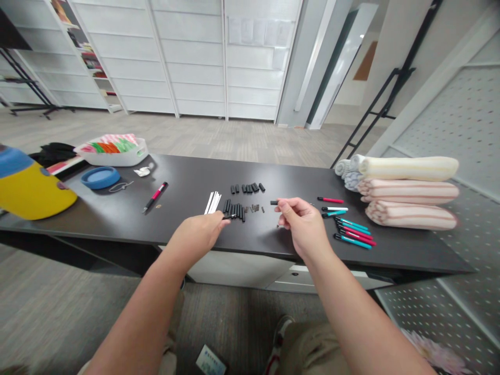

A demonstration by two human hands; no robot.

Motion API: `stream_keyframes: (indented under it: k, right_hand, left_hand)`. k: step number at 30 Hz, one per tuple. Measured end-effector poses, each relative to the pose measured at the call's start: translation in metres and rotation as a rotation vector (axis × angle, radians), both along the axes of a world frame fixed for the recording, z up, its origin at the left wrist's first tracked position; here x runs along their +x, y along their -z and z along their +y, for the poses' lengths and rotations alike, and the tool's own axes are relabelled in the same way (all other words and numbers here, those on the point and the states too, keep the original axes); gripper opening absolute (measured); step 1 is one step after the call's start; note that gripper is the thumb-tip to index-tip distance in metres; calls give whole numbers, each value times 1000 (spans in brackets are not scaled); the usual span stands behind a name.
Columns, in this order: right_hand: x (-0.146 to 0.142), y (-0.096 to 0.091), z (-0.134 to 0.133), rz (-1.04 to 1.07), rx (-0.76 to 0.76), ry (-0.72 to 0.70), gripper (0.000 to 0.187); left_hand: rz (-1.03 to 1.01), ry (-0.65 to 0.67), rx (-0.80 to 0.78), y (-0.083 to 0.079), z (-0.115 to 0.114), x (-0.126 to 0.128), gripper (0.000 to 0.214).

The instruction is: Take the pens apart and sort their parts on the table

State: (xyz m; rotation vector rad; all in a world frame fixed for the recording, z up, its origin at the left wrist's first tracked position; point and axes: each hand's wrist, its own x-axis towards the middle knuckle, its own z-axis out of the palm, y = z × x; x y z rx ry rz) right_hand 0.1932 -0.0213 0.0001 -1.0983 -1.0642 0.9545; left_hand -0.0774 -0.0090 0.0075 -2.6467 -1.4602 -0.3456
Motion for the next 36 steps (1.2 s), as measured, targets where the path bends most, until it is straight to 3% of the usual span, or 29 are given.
stream_keyframes:
  k: [4,9,23,26,31,36]
  right_hand:
    - [0,-2,3,-18,-13,-62,37]
    - [-14,-2,-1,-182,-53,-170,39]
    - [-12,8,0,-358,-40,-158,31]
    - [-10,-3,-3,-551,-30,-49,28]
    - [2,-36,-1,-913,4,209,22]
    - [3,-58,39,-1286,-4,257,16]
  left_hand:
    - [-22,-38,11,3,1,-16,41]
    - [-8,-5,36,6,-1,2,42]
    - [-42,-3,59,8,-1,8,41]
    - [-44,-14,36,5,-1,9,42]
    - [-54,-25,14,3,-1,9,41]
    - [-60,-25,8,1,-3,10,41]
